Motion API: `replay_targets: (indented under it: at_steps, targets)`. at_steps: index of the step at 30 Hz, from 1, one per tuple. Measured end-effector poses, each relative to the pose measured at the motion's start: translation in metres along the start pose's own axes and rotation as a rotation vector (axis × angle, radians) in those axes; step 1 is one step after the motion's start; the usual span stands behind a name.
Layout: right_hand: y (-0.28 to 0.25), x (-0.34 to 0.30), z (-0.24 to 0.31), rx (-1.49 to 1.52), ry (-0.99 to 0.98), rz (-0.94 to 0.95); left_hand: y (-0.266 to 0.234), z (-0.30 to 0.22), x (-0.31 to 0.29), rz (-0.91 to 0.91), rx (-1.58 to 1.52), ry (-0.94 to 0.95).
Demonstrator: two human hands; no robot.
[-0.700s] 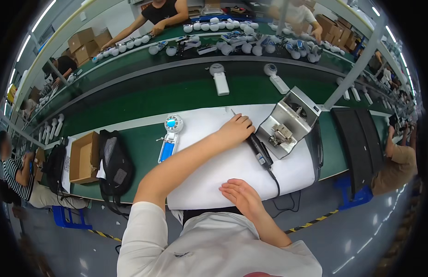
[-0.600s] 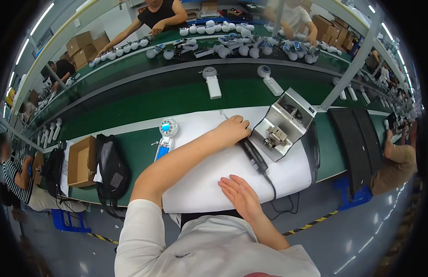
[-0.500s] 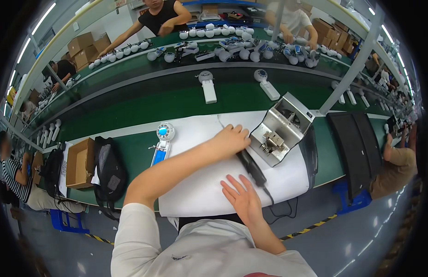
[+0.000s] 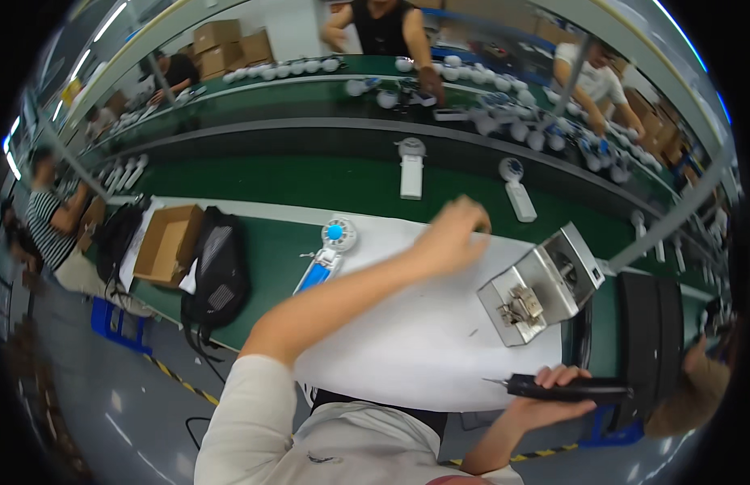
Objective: Assembling the components of a handheld fan using an electric screwdriver at a production station.
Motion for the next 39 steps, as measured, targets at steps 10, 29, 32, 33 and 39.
replay_targets:
  at_steps: [10, 29, 32, 33, 39]
  targets:
    - [0.039, 0.023, 0.037, 0.066, -0.054, 0.457, -0.021, 0.218, 0.056, -0.486, 0.861, -0.685]
    - [0.104, 0.085, -0.03, -0.006, -0.125, 0.639, 0.033, -0.004, -0.099, -0.119, -1.558, -0.857]
    - [0.1, 0.085, -0.035, -0.068, -0.193, 0.759, 0.037, -0.001, -0.096, -0.063, -1.628, -0.838]
    - [0.099, 0.085, -0.035, -0.089, -0.22, 0.8, 0.039, 0.0, -0.095, -0.04, -1.651, -0.828]
    - [0.102, 0.078, -0.027, -0.263, -0.272, 0.586, 0.041, 0.001, -0.103, 0.025, -1.522, -0.841]
Point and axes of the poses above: each hand's wrist, its own x-axis towards the middle knuckle, its own y-axis out of the palm, z = x × y, the point moved 2 cm from there along x, towards the middle knuckle, and after that the axes turned 6 degrees about -x, right-handed, at the moved point
